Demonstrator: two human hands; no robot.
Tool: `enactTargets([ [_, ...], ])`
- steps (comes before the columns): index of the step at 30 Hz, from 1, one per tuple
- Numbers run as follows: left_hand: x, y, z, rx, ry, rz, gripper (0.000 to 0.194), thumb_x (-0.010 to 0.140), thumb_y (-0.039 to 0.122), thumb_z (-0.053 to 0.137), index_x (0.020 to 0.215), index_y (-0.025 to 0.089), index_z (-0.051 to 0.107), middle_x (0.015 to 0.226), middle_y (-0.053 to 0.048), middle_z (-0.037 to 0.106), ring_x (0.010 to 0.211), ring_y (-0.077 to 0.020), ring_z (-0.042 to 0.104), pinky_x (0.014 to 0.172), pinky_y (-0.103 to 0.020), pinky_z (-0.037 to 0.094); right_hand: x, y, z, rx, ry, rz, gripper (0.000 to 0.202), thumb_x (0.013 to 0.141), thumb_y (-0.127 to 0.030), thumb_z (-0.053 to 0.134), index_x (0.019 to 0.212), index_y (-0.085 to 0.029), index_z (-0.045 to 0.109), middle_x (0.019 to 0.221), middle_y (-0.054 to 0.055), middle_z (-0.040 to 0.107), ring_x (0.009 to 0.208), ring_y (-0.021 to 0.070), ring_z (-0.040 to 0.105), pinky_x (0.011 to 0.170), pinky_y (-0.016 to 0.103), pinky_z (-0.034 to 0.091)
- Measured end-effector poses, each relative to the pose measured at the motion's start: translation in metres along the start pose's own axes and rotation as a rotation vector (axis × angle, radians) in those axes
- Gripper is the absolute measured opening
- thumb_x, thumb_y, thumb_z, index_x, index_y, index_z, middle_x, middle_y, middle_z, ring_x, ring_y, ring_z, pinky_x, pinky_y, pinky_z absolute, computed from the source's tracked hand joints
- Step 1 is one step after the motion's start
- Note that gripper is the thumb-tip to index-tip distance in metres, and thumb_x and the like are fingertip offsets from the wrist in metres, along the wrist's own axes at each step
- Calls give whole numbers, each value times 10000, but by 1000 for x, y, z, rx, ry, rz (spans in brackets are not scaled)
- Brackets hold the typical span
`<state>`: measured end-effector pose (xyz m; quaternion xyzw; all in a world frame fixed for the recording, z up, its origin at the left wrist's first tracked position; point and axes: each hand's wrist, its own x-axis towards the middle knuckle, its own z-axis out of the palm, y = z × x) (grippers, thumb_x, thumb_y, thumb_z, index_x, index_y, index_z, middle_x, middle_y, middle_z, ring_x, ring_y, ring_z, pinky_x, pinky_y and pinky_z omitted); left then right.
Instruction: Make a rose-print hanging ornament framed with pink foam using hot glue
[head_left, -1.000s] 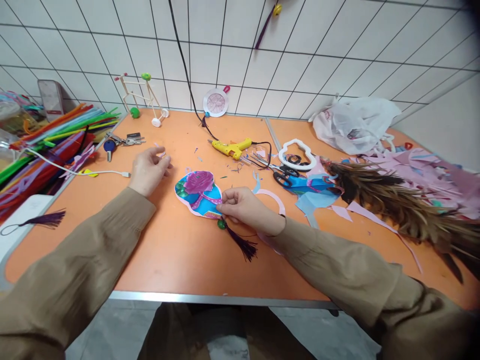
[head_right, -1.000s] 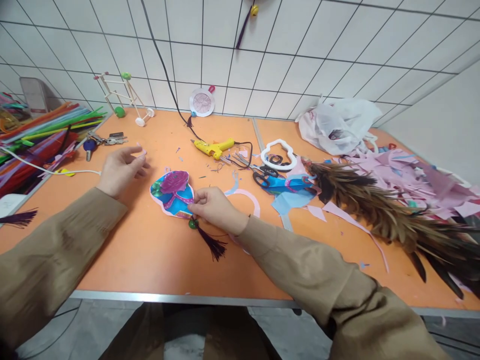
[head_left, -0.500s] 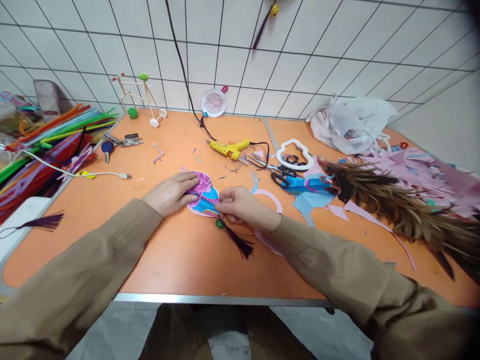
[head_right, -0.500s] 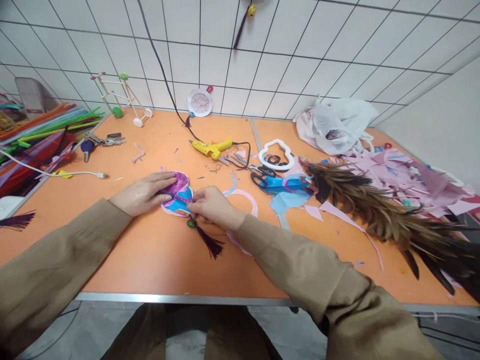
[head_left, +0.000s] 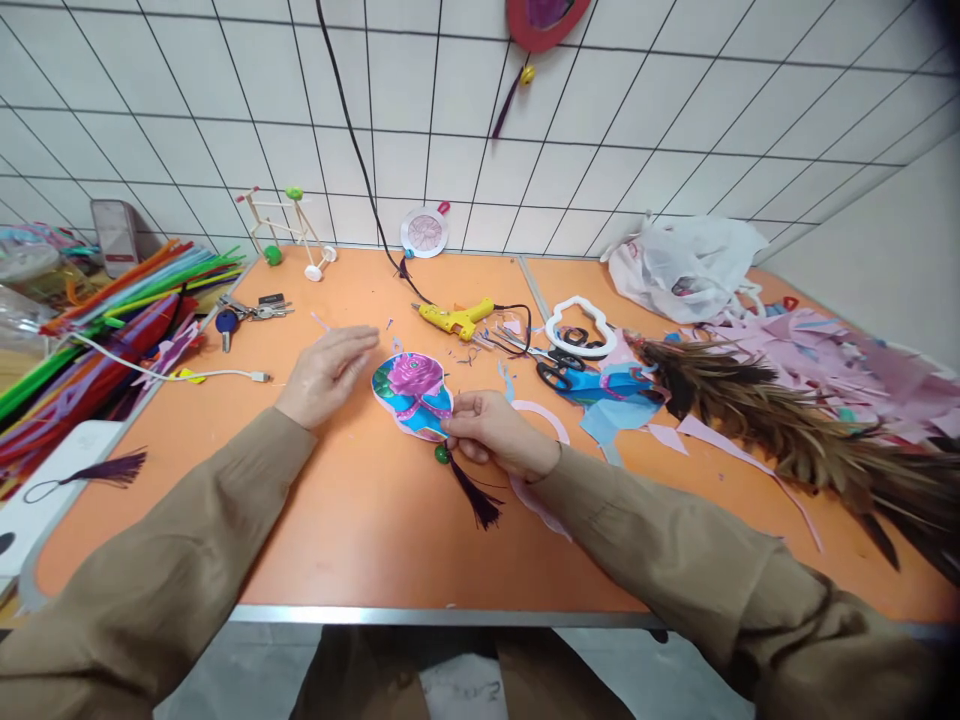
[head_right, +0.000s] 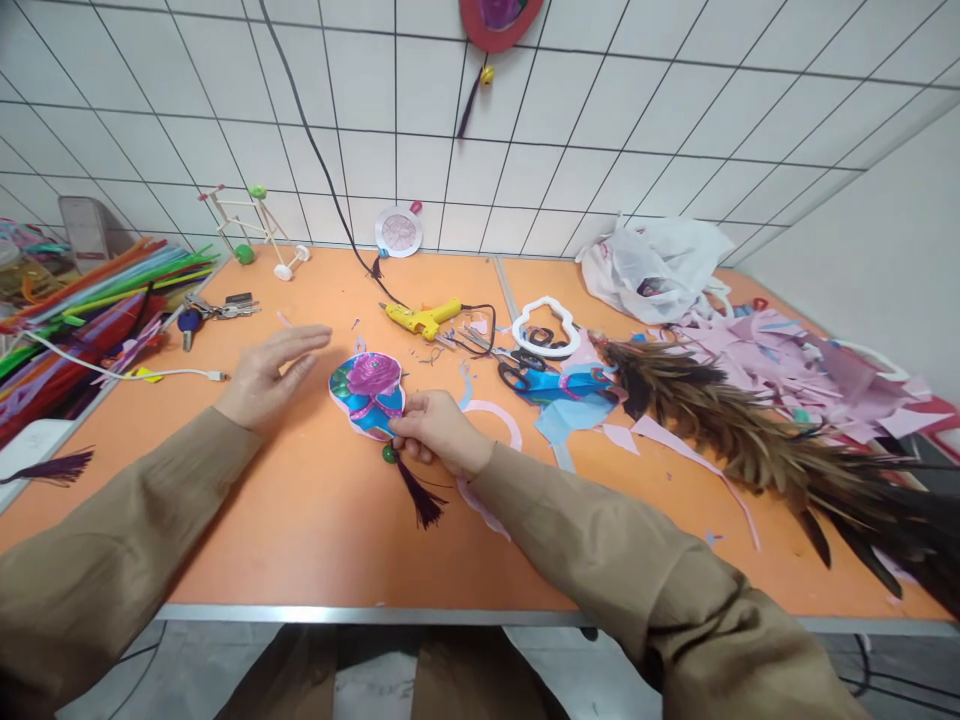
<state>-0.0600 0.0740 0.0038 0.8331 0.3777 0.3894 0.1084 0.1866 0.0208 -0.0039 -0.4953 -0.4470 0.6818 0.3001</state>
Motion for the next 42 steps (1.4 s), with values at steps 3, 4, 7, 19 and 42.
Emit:
enactTargets([
  [3,-10,25,7,-93,-272,182,318,983,314,518,1218,189,690,1213,-146,733,1158,-254,677,1006,-405,533,0,-2,2,-16,-20,2,136,626,-232,691,679,-143,603,486,-27,627,310,28,406,293,140,255],
  [4,-14,32,13,-66,-320,245,334,987,319,513,1234,165,678,1243,-167,716,1172,-263,670,1002,-404,538,-1,-4,2,-32,-27,2,134,636,-230,692,692,-141,608,492,-27,631,314,31,417,296,140,268],
  [7,-26,45,28,82,-407,329,321,994,299,490,1144,110,702,1223,-210,711,1126,-302,687,944,-428,570,-3,-7,3,-99,-42,27,112,670,-210,685,714,-142,608,509,-32,639,344,46,476,311,140,318],
  [19,-28,35,35,54,-417,323,280,997,273,487,1092,161,725,1234,-172,714,1135,-290,682,946,-419,567,-10,-24,-25,-876,8,-426,97,816,-140,609,778,-162,695,626,6,667,573,119,594,568,230,448],
  [42,-20,34,39,-33,-402,308,340,1008,342,465,1001,188,768,1149,-148,740,1053,-262,694,884,-380,551,-19,-24,-20,-1143,-439,-474,136,880,-135,654,900,-146,788,974,101,753,832,186,673,729,282,474],
])
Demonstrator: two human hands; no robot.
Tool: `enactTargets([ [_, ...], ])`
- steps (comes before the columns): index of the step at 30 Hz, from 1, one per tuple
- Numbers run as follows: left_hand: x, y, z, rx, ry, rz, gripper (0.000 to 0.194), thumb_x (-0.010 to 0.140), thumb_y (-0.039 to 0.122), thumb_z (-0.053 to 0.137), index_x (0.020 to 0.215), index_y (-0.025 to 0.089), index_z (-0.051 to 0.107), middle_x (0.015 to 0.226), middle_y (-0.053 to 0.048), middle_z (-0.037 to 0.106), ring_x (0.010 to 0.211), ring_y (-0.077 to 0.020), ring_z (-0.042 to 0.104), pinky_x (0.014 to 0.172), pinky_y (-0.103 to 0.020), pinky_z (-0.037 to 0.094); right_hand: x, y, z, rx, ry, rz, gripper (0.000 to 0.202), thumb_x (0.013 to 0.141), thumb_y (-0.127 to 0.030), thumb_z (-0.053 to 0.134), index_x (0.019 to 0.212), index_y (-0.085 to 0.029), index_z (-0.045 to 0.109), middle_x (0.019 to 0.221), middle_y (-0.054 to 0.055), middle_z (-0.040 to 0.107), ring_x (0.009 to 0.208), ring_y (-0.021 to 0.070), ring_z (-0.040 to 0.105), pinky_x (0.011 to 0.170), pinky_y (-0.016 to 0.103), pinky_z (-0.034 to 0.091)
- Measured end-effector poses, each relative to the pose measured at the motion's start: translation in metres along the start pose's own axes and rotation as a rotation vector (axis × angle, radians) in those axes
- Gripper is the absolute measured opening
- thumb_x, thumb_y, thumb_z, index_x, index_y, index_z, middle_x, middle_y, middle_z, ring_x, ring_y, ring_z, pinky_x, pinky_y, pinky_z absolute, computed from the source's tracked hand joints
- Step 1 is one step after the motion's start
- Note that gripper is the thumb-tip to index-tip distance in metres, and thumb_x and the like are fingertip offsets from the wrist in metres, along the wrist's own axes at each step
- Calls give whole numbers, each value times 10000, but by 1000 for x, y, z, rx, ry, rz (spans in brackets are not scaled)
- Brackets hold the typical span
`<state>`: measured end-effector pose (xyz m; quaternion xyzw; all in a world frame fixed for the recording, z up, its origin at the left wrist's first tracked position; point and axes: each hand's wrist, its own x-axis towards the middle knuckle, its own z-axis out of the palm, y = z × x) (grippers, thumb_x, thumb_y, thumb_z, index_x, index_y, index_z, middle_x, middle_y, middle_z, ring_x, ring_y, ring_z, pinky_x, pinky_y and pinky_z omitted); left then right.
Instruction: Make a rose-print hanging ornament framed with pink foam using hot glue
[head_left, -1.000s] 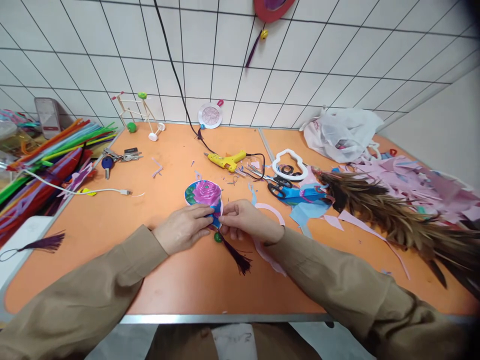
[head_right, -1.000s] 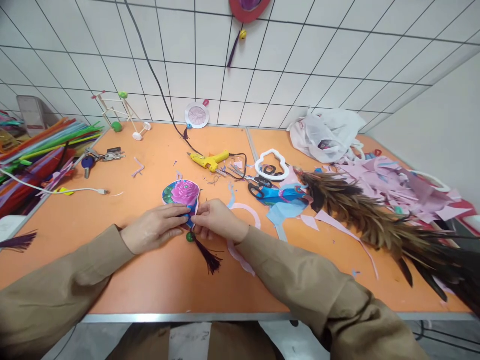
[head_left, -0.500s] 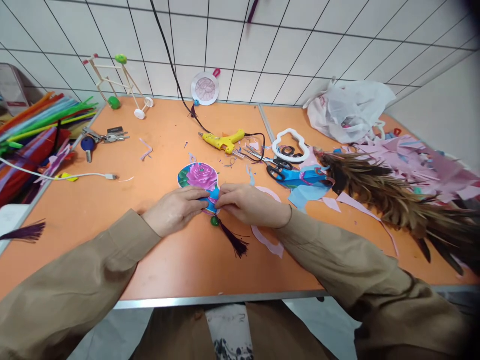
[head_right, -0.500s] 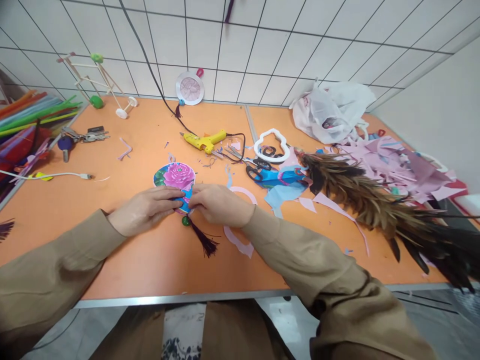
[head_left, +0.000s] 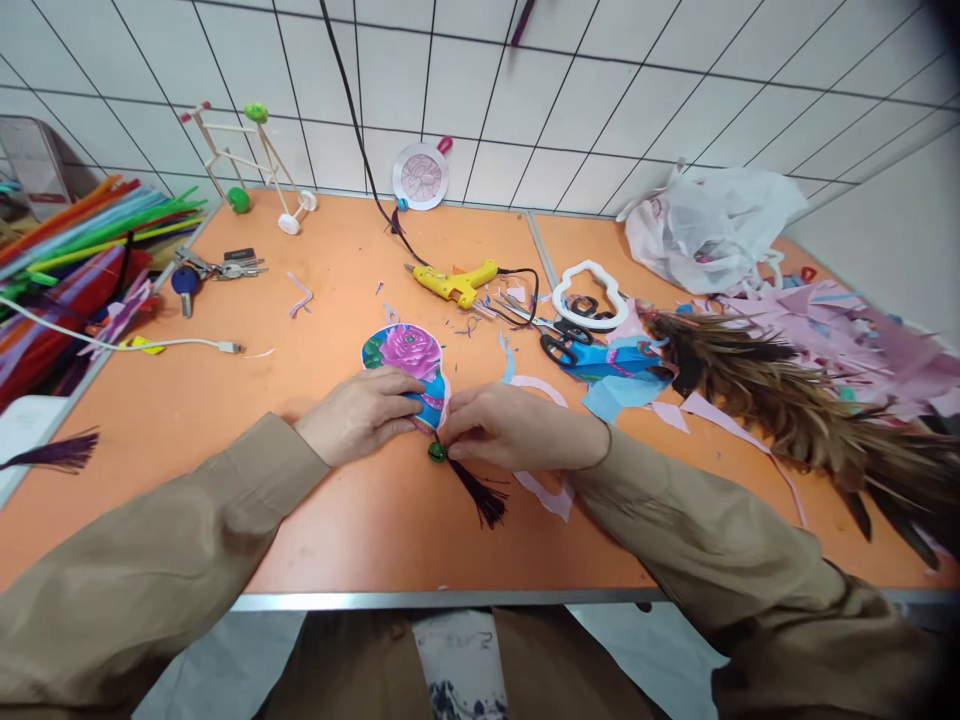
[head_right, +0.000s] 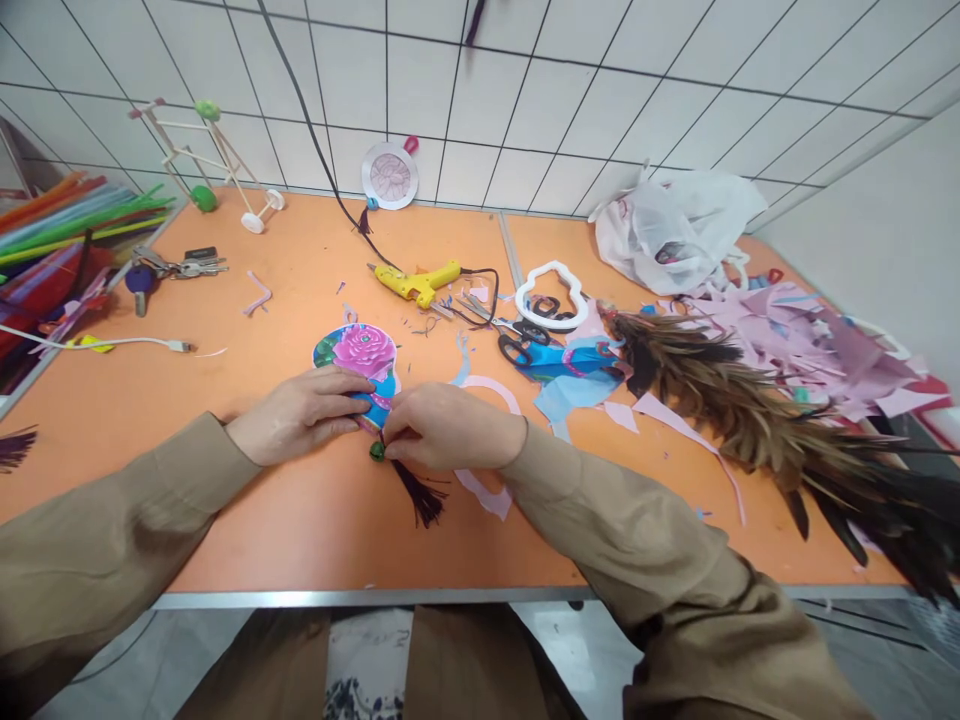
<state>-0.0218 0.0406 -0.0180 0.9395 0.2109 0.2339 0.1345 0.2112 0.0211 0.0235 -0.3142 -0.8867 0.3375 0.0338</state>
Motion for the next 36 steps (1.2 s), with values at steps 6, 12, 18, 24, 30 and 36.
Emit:
enactTargets([
  [6,-1,1,3,18,0,-25,304,994,350,506,986,193,767,1140,-137,743,1040,-260,689,874,-380,538,1,-1,0,10,88,48,141,875,-141,639,853,-182,772,877,64,757,784,177,666,708,275,471],
  [12,0,1,3,55,-4,-30,288,986,329,517,949,193,768,1133,-139,744,1028,-262,692,862,-385,547,2,-5,1,32,79,-55,129,867,-132,647,858,-169,771,893,57,752,767,153,650,693,257,459],
  [18,-4,-3,2,-55,61,2,260,963,324,566,1097,183,739,1199,-163,731,1106,-281,694,927,-421,567,1,4,-7,10,167,14,169,854,-112,629,855,-191,779,855,36,774,762,160,672,691,250,451],
  [24,-5,-8,-5,19,333,-165,255,954,261,552,1112,175,733,1256,-165,711,1178,-270,659,1021,-449,510,5,14,-6,-162,330,146,183,895,-127,585,911,-151,765,930,85,780,863,206,695,777,299,466],
  [30,7,-20,-12,258,248,-787,324,896,331,581,1083,120,742,1010,-160,761,986,-335,672,863,-472,519,8,19,-9,-169,399,277,215,883,-111,556,911,-157,764,954,80,785,877,217,703,771,307,471],
  [36,35,-15,-13,250,94,-973,414,834,306,651,1229,186,678,1097,-141,722,1096,-346,618,851,-435,491,12,26,-13,-172,428,345,223,852,-85,561,893,-140,774,927,88,782,862,214,698,777,306,460],
])
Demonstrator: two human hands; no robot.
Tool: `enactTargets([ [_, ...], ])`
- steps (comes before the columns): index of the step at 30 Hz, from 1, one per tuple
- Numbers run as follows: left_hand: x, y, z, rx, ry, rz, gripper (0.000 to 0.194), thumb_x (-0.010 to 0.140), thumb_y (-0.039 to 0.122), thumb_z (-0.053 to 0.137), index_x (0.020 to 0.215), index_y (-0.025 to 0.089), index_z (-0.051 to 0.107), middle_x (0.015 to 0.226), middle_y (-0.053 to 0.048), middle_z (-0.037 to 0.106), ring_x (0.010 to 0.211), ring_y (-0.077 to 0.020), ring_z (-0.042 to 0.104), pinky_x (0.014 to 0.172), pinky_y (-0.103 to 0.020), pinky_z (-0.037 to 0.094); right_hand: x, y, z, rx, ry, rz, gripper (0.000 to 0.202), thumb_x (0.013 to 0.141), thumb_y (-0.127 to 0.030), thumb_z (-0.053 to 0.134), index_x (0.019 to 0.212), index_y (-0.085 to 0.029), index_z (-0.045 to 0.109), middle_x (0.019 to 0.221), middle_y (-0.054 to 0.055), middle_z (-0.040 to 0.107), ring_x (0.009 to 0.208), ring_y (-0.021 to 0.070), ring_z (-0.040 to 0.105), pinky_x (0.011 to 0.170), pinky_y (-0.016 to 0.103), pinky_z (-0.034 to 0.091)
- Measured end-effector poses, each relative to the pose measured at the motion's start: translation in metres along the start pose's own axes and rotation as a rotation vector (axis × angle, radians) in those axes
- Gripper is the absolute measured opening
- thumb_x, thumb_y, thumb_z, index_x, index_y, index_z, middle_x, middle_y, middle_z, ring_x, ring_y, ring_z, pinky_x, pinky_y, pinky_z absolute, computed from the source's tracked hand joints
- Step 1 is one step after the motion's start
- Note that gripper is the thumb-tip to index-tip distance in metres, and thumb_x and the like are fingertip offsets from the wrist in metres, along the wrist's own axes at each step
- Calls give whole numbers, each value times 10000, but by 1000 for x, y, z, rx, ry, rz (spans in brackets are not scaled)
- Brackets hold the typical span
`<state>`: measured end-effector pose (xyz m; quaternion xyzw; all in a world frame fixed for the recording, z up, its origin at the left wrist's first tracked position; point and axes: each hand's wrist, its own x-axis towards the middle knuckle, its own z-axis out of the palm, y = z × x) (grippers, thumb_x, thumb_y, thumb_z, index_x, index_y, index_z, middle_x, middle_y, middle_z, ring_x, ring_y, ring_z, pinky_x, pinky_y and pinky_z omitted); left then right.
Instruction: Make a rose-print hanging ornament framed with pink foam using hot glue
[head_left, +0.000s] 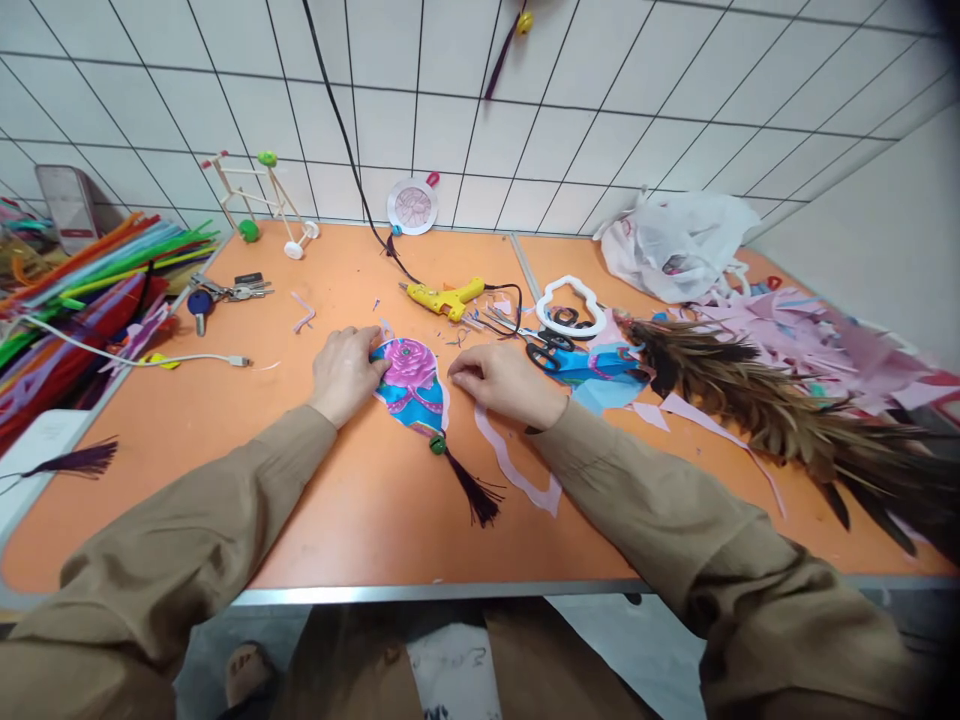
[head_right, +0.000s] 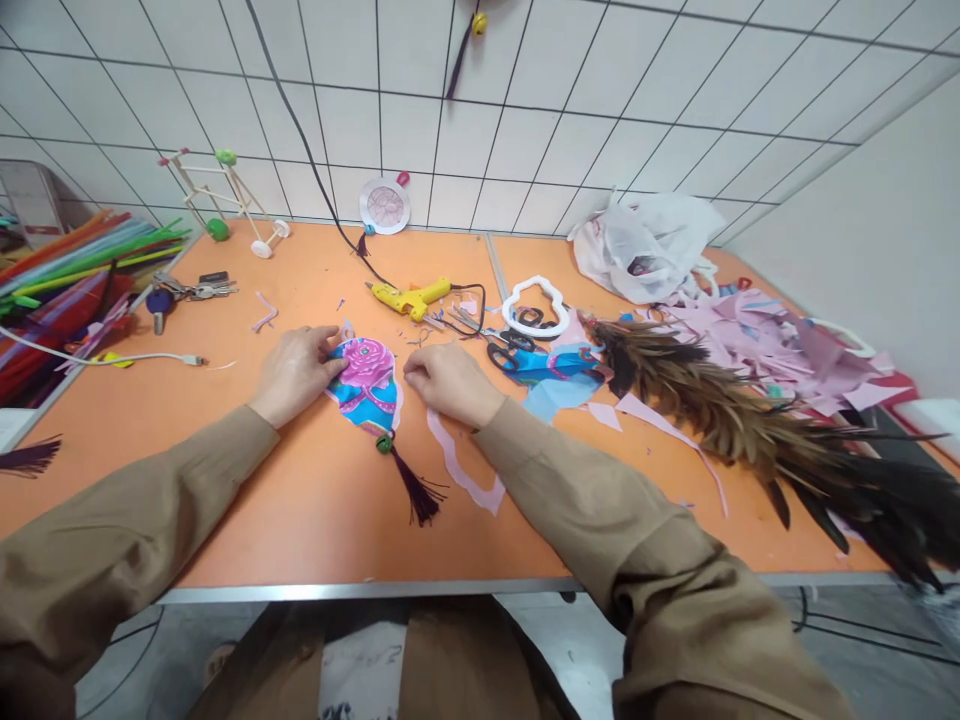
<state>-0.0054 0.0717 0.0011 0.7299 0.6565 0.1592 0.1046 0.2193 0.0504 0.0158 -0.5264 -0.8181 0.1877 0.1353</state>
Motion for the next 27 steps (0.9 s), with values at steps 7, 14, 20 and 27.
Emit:
enactTargets([
  [7,0,7,0,-82,-29,-39,504,764,260,716,1249,151,639,1178,-152,676,1139,-334,603,927,-439,492,3,-2,14,72,69,-45,246,894,-157,592,1077,-108,748,1025,123,747,939,222,664,819,318,469],
  [14,3,5,8,-284,15,-23,738,695,206,746,1404,189,540,1136,-112,706,1110,-327,622,955,-447,482,5,-7,23,28,96,-6,334,891,-192,613,1205,-118,698,1086,135,701,970,239,633,849,351,464],
  [20,11,6,11,-727,9,-156,666,611,94,737,1265,175,641,766,-16,675,844,-251,664,808,-368,507,6,-3,27,87,157,-7,332,862,-177,618,1180,-126,700,1087,137,703,967,243,644,883,373,481],
  [27,2,15,-15,-1171,-112,-95,749,580,155,808,1287,66,576,609,56,603,578,-120,581,638,-262,478,9,5,25,519,234,13,403,748,-360,739,1081,-137,705,1019,89,728,924,236,655,861,382,503],
])
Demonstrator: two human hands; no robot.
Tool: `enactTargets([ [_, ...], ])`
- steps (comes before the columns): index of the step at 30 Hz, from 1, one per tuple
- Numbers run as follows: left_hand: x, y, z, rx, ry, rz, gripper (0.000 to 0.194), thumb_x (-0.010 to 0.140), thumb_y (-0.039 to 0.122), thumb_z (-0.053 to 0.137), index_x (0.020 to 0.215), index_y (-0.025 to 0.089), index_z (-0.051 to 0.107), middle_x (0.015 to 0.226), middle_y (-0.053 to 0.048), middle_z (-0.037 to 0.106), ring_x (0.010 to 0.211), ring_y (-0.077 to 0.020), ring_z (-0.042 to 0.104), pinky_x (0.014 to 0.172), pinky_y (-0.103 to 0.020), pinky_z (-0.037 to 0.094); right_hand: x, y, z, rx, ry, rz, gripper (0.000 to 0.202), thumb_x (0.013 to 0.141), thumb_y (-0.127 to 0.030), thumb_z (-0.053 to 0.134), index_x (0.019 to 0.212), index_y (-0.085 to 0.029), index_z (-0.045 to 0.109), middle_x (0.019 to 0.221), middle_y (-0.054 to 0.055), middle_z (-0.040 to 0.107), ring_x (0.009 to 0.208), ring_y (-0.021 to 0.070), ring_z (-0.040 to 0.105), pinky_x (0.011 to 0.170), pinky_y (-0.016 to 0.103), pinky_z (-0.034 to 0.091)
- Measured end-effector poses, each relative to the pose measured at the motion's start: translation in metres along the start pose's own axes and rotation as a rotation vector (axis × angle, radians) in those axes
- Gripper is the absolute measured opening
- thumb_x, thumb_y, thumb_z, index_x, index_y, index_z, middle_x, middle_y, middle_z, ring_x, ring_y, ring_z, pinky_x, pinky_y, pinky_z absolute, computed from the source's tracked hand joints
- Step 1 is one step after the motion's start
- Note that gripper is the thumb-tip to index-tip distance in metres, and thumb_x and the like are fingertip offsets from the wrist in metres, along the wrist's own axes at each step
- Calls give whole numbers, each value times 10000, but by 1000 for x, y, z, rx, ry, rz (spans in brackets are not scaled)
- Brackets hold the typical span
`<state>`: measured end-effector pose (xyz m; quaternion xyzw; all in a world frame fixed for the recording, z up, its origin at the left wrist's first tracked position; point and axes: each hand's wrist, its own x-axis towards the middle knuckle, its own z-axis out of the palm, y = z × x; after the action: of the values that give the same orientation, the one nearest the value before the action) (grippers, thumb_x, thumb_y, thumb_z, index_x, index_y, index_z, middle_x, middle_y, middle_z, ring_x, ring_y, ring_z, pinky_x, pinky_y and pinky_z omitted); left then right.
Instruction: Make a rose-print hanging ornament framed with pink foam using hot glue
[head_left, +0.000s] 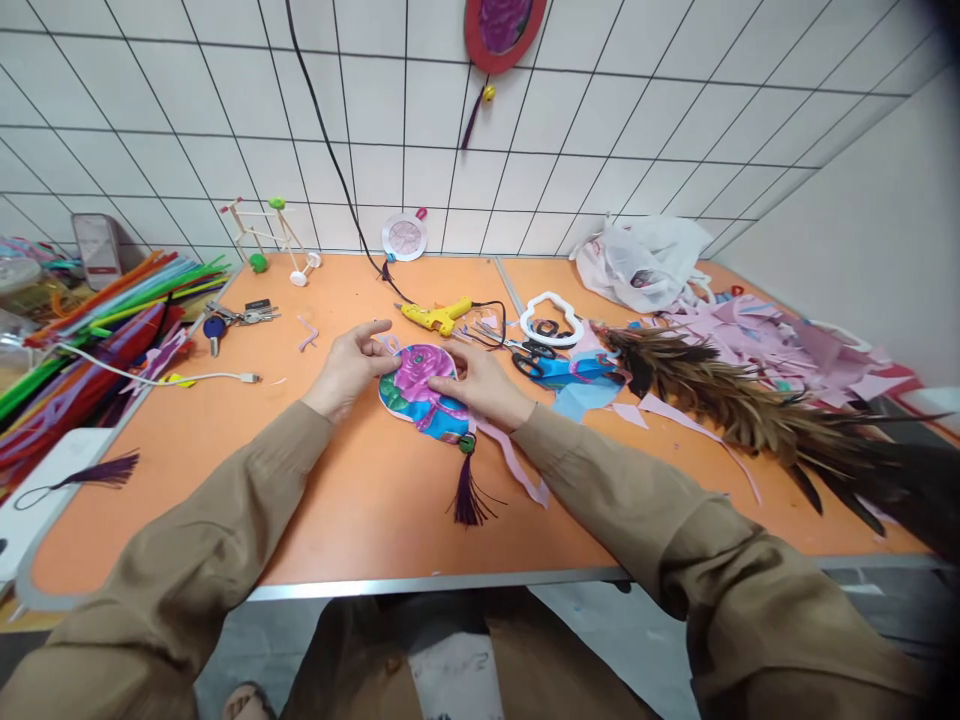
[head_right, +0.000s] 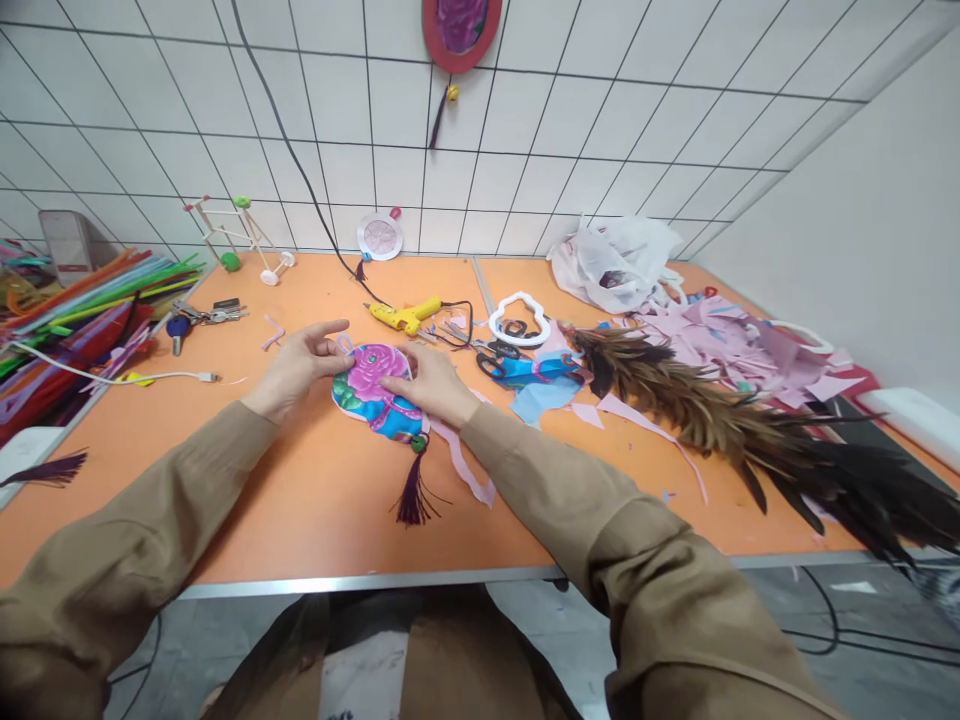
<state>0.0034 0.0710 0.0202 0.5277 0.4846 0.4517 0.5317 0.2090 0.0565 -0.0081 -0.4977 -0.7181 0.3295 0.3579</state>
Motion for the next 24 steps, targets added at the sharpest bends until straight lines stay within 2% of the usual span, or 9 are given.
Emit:
enactTargets([
  [2,-1,6,-4,-109,12,12,740,522,151,849,1218,83,607,609,60,612,577,-107,581,633,-244,478,-1,0,1,212,-88,87,285,697,-384,756,833,-140,699,793,29,698,742,184,623,726,325,499],
  [4,0,8,-9,-195,44,17,697,503,157,872,1155,109,631,641,47,641,594,-106,601,636,-236,490,-4,-2,2,408,-131,191,294,647,-401,779,686,-151,630,633,-15,614,597,136,546,616,285,457],
  [6,-2,8,-13,-293,65,-7,609,534,211,887,1091,135,653,710,14,683,644,-119,638,657,-240,516,-6,-6,2,560,-111,253,325,607,-404,810,658,-161,600,594,-32,575,544,113,498,570,270,424],
  [8,-8,5,-14,-384,45,-77,479,626,355,864,1017,150,676,800,-39,722,733,-154,682,707,-270,555,-7,-12,2,652,-69,250,332,588,-396,832,662,-164,607,613,-29,585,549,108,498,571,266,422],
  [10,-16,1,-13,-438,-32,-175,453,715,525,782,962,155,698,885,-100,748,833,-210,715,782,-333,587,-7,-16,1,691,-21,221,328,581,-387,842,660,-164,615,635,-28,597,562,103,503,578,258,422],
  [12,-25,-4,-8,-439,-146,-257,505,727,604,747,947,150,720,930,-147,763,893,-267,734,848,-406,596,-8,-19,0,709,3,201,327,574,-382,849,660,-162,623,643,-30,605,567,98,503,581,250,421],
  [15,-35,-12,4,-388,-254,-294,468,682,517,832,919,126,733,867,-156,776,867,-295,754,856,-444,606,-9,-21,2,718,-29,202,341,570,-398,853,683,-159,638,648,-27,617,572,102,511,590,253,432],
  [19,-37,-18,15,-373,-168,-253,404,659,348,889,963,143,718,814,-94,786,754,-260,763,747,-419,642,-13,-24,5,651,-56,183,360,614,-447,831,711,-165,629,633,-28,597,578,114,516,562,250,420],
  [24,-35,-17,11,-404,-71,-211,338,698,304,862,951,132,719,806,-90,789,714,-241,760,704,-391,654,-13,-25,5,647,-68,134,351,612,-413,847,704,-178,602,634,-36,601,578,111,546,575,247,441],
])
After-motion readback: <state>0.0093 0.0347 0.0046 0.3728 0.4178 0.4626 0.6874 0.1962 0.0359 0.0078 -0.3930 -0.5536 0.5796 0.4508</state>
